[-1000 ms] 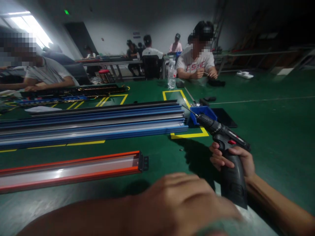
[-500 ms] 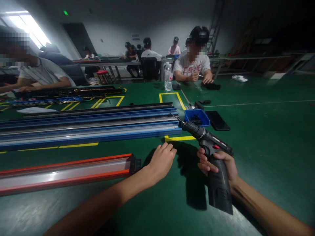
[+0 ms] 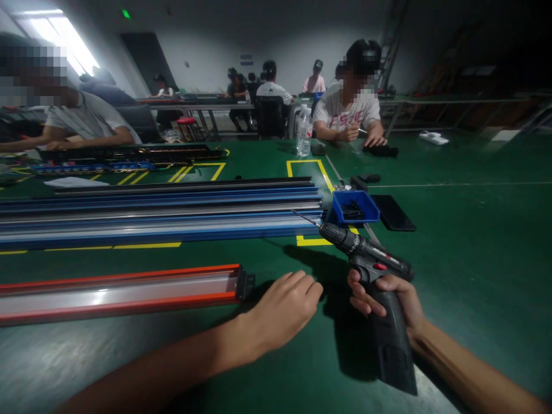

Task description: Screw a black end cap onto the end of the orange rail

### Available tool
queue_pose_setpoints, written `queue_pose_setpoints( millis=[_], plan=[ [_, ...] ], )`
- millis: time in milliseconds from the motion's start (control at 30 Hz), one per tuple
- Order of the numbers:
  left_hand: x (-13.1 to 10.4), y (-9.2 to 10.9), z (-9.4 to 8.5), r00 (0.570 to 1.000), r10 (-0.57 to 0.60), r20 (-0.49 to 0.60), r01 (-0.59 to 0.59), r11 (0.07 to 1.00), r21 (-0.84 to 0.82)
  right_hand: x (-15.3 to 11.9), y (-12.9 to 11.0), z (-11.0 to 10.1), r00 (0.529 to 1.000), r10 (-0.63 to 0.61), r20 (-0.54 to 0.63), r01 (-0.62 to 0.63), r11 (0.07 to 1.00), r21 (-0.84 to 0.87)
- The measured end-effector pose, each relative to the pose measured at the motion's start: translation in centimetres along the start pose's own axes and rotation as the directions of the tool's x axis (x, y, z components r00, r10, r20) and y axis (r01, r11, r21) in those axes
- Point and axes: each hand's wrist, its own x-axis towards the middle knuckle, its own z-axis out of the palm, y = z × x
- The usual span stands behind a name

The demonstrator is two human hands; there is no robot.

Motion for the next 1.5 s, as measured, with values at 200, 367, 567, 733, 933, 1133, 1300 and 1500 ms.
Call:
queue_pose_setpoints(
  millis=[200, 367, 567, 733, 933, 1133, 1300, 1500],
  plan=[
    [-4.0, -0.5, -1.8, 0.985, 0.056, -0.161, -0.055, 0.998, 0.010, 0.4, 1.3, -0.1, 0.992, 0.076, 0.098, -0.075, 0.997, -0.021],
    [-5.6, -3.7, -3.5, 0.919, -0.089, -0.383, 0.027, 0.986, -0.165, 1.3, 2.3, 1.2, 0.985, 0.127, 0.119, -0.125, 0.992, -0.022],
    [-5.6, -8.6, -5.4, 0.630, -0.747, -0.213, 0.302, 0.488, -0.819, 3.5, 2.9, 3.4, 0.976, 0.179, 0.125, -0.179, 0.984, -0.010],
    [-5.5, -9.2, -4.6, 0.523, -0.845, -0.110, 0.229, 0.264, -0.937, 4.5, 2.9, 3.0, 0.969, 0.174, 0.177, -0.170, 0.985, -0.033],
    [-5.4, -8.2, -3.6, 0.509, -0.858, -0.072, 0.278, 0.242, -0.930, 4.2, 2.3, 2.1, 0.967, 0.197, 0.160, -0.192, 0.980, -0.043],
    [-5.4, -8.6, -3.3, 0.427, -0.904, 0.005, 0.245, 0.110, -0.963, 3.8, 2.1, 2.5, 0.974, 0.218, 0.066, -0.214, 0.975, -0.057],
    [-5.5, -9.2, -3.1, 0.363, -0.929, 0.076, 0.163, -0.016, -0.986, 3.8, 2.3, 2.2, 0.968, 0.241, 0.074, -0.234, 0.968, -0.093],
    [-5.7, -9.3, -3.0, 0.372, -0.923, 0.099, 0.119, -0.059, -0.991, 3.7, 2.5, 1.4, 0.954, 0.259, 0.151, -0.248, 0.965, -0.091]
  ],
)
